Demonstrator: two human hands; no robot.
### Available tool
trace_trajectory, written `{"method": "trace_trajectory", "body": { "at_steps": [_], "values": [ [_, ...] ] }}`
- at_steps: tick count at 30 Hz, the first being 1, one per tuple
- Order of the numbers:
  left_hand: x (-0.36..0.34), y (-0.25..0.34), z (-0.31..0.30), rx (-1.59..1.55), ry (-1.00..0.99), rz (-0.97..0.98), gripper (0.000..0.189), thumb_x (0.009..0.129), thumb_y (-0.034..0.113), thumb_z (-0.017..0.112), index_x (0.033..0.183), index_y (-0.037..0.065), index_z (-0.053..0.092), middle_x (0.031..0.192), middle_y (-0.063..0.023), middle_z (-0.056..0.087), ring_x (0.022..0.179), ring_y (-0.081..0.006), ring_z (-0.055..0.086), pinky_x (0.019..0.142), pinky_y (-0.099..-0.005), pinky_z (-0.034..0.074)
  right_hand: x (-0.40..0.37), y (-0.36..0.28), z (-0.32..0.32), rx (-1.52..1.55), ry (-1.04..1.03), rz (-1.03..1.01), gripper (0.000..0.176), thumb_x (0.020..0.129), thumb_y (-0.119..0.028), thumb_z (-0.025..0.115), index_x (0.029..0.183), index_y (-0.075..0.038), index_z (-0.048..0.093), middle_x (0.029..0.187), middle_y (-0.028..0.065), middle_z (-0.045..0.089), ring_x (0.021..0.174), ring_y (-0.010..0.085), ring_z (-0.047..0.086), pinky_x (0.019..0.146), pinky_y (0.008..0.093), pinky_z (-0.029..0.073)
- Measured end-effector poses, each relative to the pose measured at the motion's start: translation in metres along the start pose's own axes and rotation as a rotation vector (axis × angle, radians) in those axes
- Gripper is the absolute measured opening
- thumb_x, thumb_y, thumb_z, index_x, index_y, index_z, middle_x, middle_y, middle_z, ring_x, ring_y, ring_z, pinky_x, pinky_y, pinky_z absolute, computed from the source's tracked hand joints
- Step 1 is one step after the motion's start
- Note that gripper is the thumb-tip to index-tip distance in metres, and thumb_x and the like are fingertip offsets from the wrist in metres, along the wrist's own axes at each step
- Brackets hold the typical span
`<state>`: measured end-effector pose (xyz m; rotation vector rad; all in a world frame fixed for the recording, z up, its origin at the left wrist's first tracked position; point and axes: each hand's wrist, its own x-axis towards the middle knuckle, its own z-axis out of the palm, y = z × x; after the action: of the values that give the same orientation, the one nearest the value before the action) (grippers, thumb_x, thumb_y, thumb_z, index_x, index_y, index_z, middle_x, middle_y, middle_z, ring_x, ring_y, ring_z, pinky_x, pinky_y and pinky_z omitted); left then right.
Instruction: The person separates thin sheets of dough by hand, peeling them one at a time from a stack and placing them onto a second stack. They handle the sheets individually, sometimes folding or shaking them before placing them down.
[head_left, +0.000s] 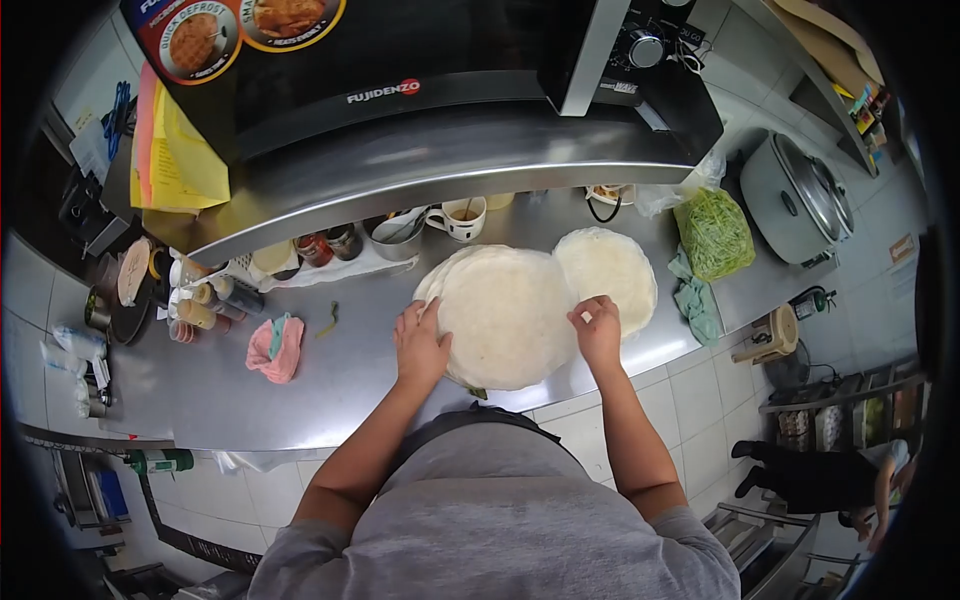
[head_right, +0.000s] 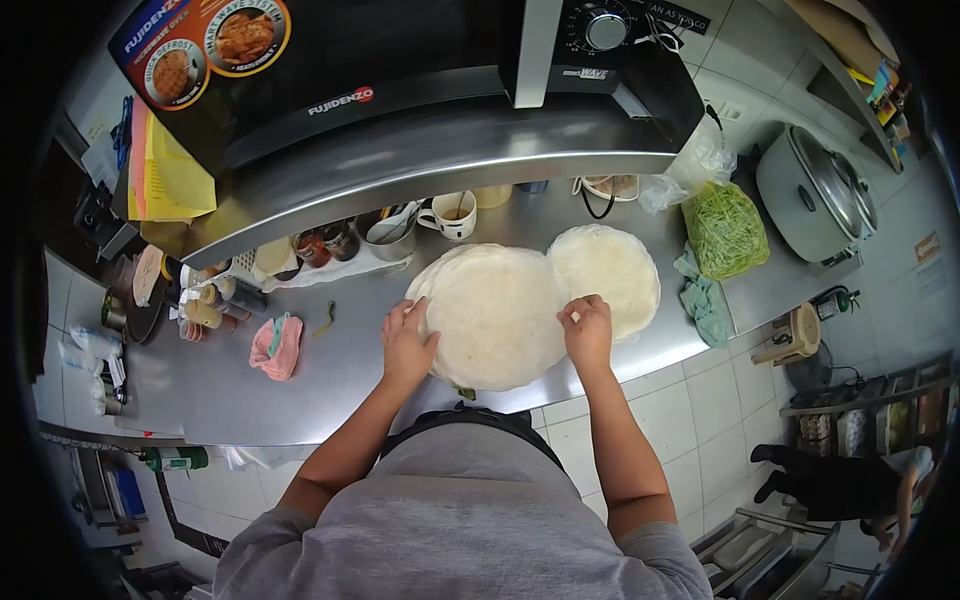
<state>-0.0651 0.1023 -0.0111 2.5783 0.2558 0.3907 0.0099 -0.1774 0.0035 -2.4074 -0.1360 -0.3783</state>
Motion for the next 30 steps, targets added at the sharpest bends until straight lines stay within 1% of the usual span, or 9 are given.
{"method": "trace_trajectory", "body": {
  "at_steps": [4,6,10,13,22,24,26,28,30],
  "values": [
    [0.018,0.024,0.023,-0.175,0.042,0.231,0.051,0.077,0.017,0.072,0.123,0.004,0.056,0.109,-0.0165,0.057,0.103,-0.0306,0.054,0.091,-0.0385,0.044,-0.001,-0.001,0.011,0.057,-0.042,-0.156,0.011,0.07,-0.006,0.072,0.076,-0.004,0.063,0.093,0.013,0.059,0.088,0.0319,0.055,0.078,0.0388,0.045],
    [0.02,0.042,0.05,-0.81,-0.35,-0.015,0.04,0.081,0.019,0.071,0.115,0.001,0.059,0.096,-0.0117,0.063,0.087,-0.0216,0.062,0.075,-0.0322,0.051,-0.006,-0.017,0.014,0.348,-0.068,-0.12,0.01,0.071,-0.004,0.071,0.077,-0.004,0.065,0.094,0.0123,0.059,0.09,0.0299,0.056,0.077,0.0375,0.046],
    [0.031,0.072,0.07,-1.161,-0.563,-0.342,0.022,0.09,0.014,0.062,0.104,-0.002,0.061,0.088,-0.0067,0.065,0.078,-0.0137,0.063,0.07,-0.0261,0.052,-0.017,-0.02,0.025,0.363,-0.086,-0.258,0.009,0.074,-0.002,0.072,0.078,-0.003,0.064,0.093,0.0101,0.06,0.083,0.021,0.058,0.068,0.0291,0.046],
    [0.036,0.074,0.081,-1.141,-0.548,-0.365,0.015,0.091,0.012,0.06,0.093,-0.003,0.062,0.083,-0.0076,0.065,0.074,-0.0142,0.064,0.067,-0.0248,0.053,-0.017,-0.008,0.036,0.603,-0.224,0.19,0.008,0.078,-0.006,0.071,0.082,-0.001,0.066,0.078,0.0056,0.059,0.069,0.0146,0.056,0.061,0.0265,0.045],
    [0.047,0.049,0.061,-1.068,-0.628,-0.412,0.01,0.088,0.003,0.057,0.089,-0.006,0.063,0.08,-0.0101,0.066,0.07,-0.0162,0.066,0.065,-0.0269,0.055,0.023,0.035,0.012,0.812,-0.238,0.637,0.007,0.078,0.001,0.067,0.083,0.002,0.063,0.074,0.005,0.063,0.065,0.0099,0.056,0.059,0.0226,0.045],
    [0.036,0.046,0.06,-0.977,-0.771,-0.338,0.012,0.085,0.003,0.058,0.092,-0.006,0.063,0.08,-0.0103,0.067,0.072,-0.0171,0.066,0.066,-0.0286,0.054,0.019,0.035,0.019,0.652,-0.28,0.468,0.011,0.078,0.001,0.065,0.089,0.0,0.065,0.079,0.0065,0.065,0.07,0.016,0.061,0.065,0.0272,0.049],
    [0.032,0.049,0.057,-0.82,-0.793,-0.177,0.015,0.084,0.006,0.061,0.094,-0.005,0.062,0.083,-0.0103,0.066,0.073,-0.0162,0.065,0.068,-0.0285,0.053,0.02,-0.003,0.014,0.448,-0.226,-0.084,0.019,0.082,0.002,0.059,0.1,-0.001,0.064,0.083,0.0075,0.066,0.075,0.0213,0.064,0.069,0.0289,0.05],
    [0.032,0.059,0.05,-0.506,-0.807,0.135,0.022,0.083,0.011,0.066,0.098,-0.004,0.061,0.088,-0.0103,0.066,0.077,-0.0146,0.063,0.071,-0.0283,0.051,0.017,-0.01,0.02,0.515,-0.327,-0.152,0.022,0.082,0.003,0.059,0.103,-0.002,0.063,0.085,0.0081,0.066,0.078,0.0221,0.064,0.071,0.0296,0.05],
    [0.029,0.081,0.039,-0.645,-0.697,0.068,0.03,0.082,0.016,0.069,0.103,-0.004,0.06,0.097,-0.0121,0.064,0.086,-0.0156,0.062,0.077,-0.0278,0.049,0.015,-0.022,0.024,0.581,-0.434,-0.224,0.026,0.082,0.004,0.058,0.107,-0.004,0.061,0.088,0.0087,0.066,0.081,0.0228,0.065,0.073,0.0302,0.05]
  ]
}}
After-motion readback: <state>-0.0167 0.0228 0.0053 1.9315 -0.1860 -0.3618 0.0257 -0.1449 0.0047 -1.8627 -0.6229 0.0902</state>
